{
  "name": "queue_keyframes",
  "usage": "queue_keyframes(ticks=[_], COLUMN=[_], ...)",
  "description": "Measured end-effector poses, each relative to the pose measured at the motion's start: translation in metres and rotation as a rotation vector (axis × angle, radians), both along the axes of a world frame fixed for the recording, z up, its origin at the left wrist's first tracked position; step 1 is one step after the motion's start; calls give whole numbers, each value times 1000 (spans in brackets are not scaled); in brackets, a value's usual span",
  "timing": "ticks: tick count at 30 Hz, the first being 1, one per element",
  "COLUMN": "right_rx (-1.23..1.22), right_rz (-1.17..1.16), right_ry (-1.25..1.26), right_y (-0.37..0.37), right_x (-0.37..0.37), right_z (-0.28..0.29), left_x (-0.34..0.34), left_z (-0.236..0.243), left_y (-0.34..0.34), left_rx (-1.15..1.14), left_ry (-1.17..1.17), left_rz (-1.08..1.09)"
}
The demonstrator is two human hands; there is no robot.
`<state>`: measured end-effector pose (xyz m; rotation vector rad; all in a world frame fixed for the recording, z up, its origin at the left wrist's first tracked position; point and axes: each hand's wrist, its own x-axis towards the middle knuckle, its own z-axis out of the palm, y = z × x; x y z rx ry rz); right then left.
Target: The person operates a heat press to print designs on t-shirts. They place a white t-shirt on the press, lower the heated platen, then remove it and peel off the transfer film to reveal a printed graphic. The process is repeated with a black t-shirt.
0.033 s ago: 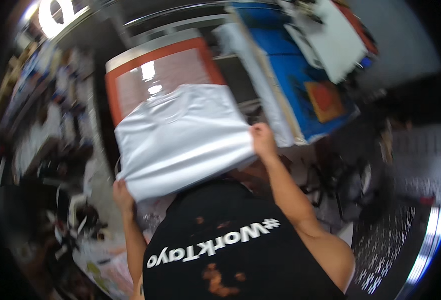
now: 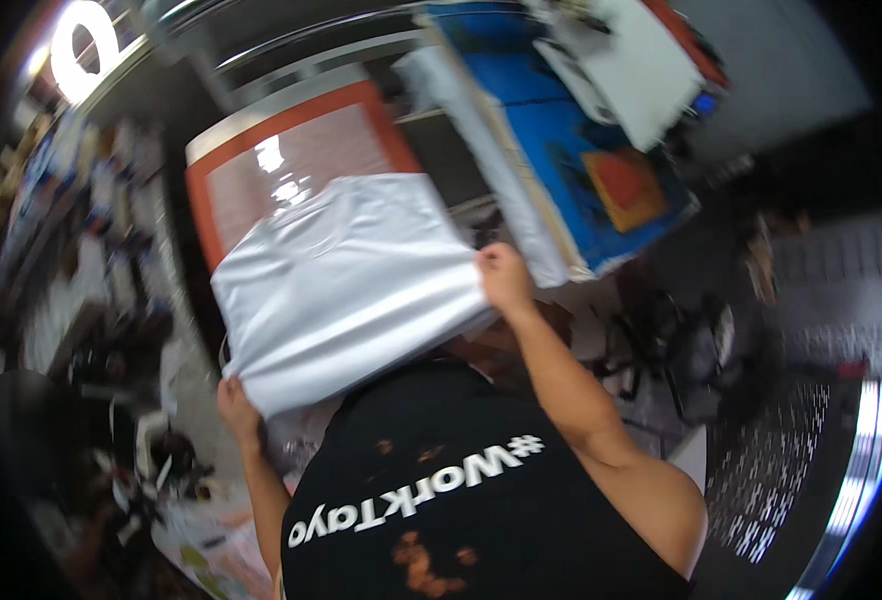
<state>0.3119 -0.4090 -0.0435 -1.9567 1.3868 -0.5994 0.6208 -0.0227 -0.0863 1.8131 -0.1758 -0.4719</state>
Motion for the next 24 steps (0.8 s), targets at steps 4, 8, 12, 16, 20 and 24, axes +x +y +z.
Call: queue_keyframes(ticks=[4, 8, 12, 16, 20, 24], right_rx=[-312, -671, -475, -182, 200, 245], right_rz=[156, -114, -409, -340, -286, -166], right_ry=[-30, -94, 507, 567, -675, -797], right_y=[6, -58, -153, -176, -170, -78], right_x=[11, -33, -101, -107, -155, -102], right_z=[83, 148, 144, 165, 142, 166], left_x=[19, 29, 45, 53, 50, 29], left_z=[-31, -15, -14, -7, 29, 82], left_y=[14, 12, -3, -10, -15, -42], left_rx=[247, 42, 64, 236, 271, 223], left_ry=[-155, 102, -26, -318, -337, -330], left_rz=[-15, 73, -22, -8, 33, -9])
